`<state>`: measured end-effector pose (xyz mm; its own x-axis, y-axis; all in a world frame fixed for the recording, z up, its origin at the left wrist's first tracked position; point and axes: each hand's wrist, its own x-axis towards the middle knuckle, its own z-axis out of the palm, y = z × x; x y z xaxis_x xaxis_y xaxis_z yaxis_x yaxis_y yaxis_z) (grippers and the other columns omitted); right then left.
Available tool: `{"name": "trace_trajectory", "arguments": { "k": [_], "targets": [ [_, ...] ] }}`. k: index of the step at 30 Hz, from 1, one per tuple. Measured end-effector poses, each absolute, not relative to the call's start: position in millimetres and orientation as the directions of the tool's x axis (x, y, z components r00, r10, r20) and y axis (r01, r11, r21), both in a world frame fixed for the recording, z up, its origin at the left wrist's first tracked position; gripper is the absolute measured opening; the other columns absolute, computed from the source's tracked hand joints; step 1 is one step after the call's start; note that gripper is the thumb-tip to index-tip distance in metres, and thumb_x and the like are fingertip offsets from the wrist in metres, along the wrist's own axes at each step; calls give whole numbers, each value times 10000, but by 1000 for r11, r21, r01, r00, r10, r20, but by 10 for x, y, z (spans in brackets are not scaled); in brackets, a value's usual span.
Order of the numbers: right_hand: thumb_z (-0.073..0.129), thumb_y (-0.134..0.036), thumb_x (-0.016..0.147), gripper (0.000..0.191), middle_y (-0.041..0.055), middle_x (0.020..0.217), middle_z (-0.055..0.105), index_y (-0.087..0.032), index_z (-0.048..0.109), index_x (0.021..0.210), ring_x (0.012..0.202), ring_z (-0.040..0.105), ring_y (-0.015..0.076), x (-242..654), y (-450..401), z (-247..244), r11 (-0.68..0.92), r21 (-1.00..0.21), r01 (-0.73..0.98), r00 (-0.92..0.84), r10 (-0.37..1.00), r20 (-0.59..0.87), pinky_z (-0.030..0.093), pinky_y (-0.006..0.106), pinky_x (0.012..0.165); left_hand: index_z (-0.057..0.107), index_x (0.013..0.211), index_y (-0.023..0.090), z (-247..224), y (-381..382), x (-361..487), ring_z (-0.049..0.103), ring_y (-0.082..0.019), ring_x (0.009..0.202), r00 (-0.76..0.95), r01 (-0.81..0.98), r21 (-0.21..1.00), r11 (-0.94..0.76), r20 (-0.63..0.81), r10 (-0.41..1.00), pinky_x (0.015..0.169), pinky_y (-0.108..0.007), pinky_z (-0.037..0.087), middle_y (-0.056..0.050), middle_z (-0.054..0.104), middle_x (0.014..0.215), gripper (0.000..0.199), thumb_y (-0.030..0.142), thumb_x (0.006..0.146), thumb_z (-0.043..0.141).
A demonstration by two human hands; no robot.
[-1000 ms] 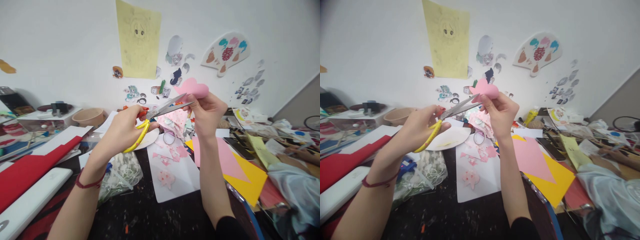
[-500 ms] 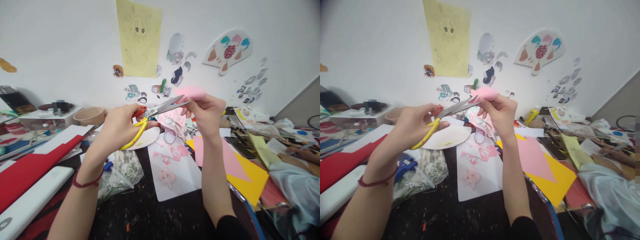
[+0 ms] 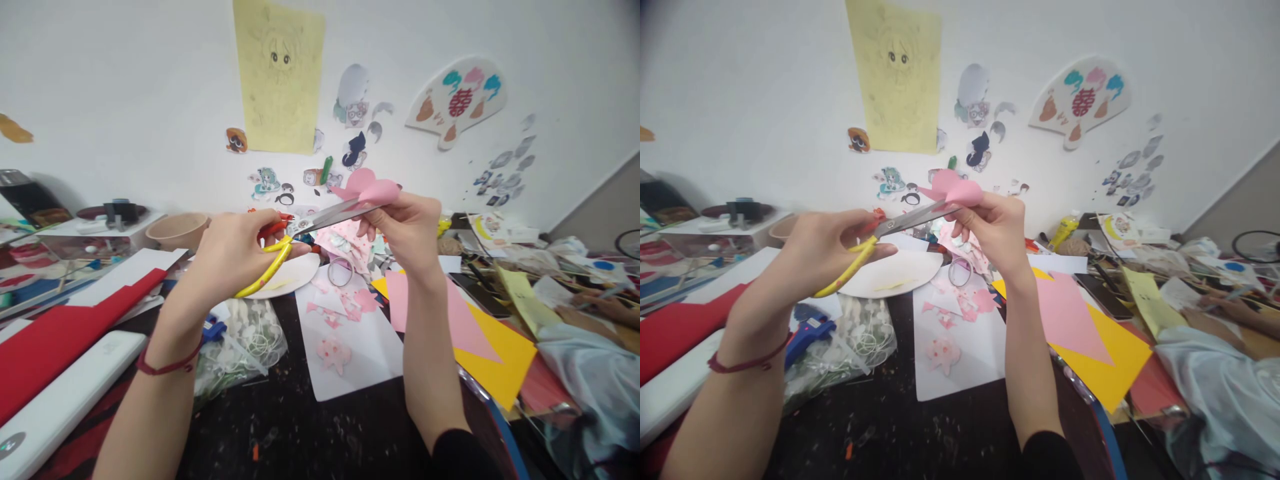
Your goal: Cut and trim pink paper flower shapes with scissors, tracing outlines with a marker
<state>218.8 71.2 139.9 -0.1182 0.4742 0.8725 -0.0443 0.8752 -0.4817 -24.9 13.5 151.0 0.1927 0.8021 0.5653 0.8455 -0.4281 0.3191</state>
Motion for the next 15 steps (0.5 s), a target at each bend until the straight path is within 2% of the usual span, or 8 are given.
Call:
{"name": "trace_trajectory", "arguments": {
  "k": [6,15],
  "targets": [
    [754,-264,834,72,-19,679,728,-201,779,859,486,634,93,2183,720,1374,852,-522,-45,-168,508,845,489,226,411,448,696,232,1466,171,-229,452,-152,583,176,855,316,-410,567,804,577,-295,264,37,489,617,500,679,753,664],
    [748,-271,840,76,-16,701,731,-219,779,887,497,627,95,2187,675,1389,830,-557,-17,-168,547,820,490,237,427,408,679,215,1487,157,-234,356,-114,557,223,860,275,-431,557,800,557,-277,235,53,427,584,487,614,797,660]
  ]
}}
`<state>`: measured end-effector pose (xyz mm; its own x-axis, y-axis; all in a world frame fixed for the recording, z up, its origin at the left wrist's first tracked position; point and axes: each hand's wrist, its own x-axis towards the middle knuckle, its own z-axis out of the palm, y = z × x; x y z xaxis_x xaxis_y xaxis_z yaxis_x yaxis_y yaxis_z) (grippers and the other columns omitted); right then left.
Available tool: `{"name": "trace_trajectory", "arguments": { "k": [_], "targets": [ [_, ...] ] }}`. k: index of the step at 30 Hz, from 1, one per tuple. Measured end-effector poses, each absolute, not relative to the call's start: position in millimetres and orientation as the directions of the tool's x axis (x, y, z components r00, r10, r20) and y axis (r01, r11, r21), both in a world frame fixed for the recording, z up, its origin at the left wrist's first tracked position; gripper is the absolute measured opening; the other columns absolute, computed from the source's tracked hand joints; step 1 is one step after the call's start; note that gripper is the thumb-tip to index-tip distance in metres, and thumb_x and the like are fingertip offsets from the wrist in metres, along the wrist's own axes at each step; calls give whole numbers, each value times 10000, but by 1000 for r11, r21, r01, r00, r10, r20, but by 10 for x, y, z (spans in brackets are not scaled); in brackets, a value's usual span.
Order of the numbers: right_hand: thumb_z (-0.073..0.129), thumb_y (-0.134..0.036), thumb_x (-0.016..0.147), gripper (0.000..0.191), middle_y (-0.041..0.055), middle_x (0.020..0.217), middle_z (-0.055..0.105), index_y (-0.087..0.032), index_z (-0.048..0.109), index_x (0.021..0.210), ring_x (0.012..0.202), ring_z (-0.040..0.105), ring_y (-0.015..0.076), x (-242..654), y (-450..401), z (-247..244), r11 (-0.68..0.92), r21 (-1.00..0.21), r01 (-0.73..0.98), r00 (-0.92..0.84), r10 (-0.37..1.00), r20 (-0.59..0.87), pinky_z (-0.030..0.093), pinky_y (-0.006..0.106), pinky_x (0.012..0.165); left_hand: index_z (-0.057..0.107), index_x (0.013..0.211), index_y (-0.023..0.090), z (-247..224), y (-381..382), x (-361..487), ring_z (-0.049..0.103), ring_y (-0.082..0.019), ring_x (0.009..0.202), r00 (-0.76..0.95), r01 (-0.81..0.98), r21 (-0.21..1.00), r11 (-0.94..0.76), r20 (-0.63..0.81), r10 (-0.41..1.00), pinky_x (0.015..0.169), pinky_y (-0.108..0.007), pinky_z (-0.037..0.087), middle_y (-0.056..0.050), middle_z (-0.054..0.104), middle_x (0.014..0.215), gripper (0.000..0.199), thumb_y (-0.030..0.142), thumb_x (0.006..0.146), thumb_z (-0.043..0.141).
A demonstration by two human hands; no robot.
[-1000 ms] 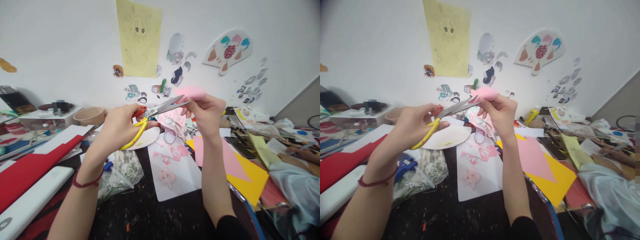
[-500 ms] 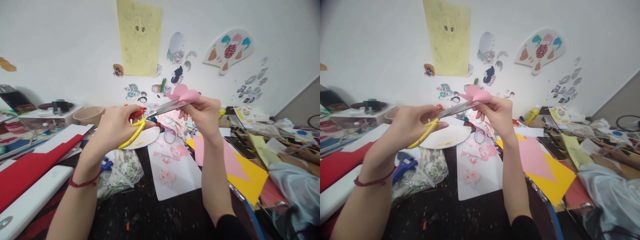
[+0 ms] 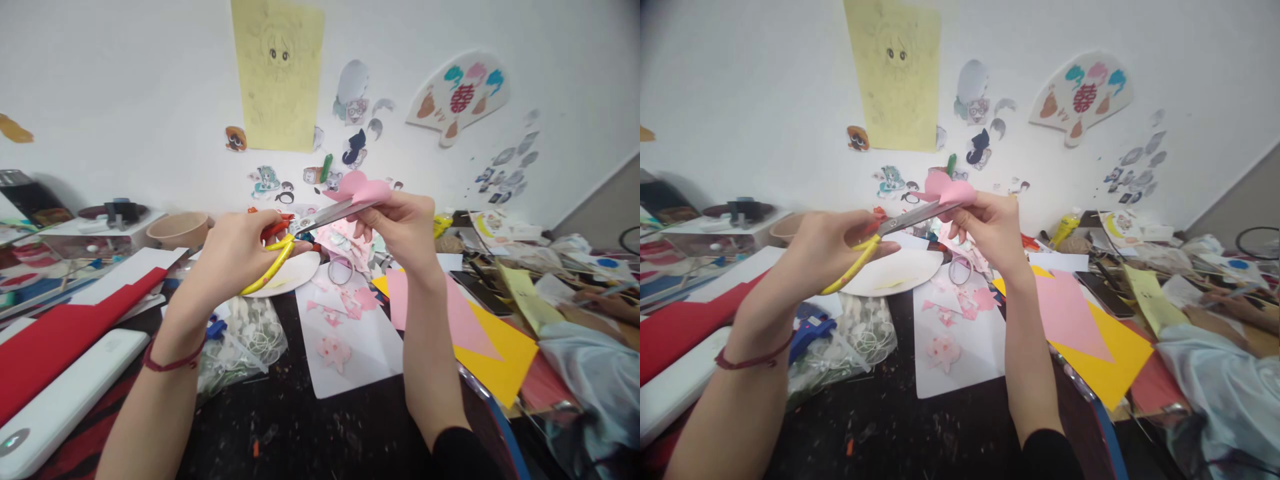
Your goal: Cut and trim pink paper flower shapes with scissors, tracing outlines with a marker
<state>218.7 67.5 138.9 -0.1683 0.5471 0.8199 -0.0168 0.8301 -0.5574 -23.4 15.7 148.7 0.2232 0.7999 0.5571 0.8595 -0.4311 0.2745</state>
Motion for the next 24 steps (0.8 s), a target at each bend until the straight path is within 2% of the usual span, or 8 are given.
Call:
{"name": "trace_trajectory", "arguments": {
  "k": [10,24],
  "targets": [
    [765,-267,826,65,-11,656,713,-209,790,843,487,605,90,2220,653,1399,815,-579,20,-158,574,803,464,240,432,339,642,214,1457,180,-237,259,-107,559,217,854,271,-443,590,778,562,-282,209,69,316,562,527,600,790,666],
    [764,-301,827,103,4,696,729,-202,781,809,481,614,92,2252,608,1444,820,-573,-10,-165,564,809,458,236,401,295,637,211,1439,185,-252,230,-109,601,248,789,327,-520,604,757,554,-281,184,65,263,602,536,560,812,661]
  ]
}}
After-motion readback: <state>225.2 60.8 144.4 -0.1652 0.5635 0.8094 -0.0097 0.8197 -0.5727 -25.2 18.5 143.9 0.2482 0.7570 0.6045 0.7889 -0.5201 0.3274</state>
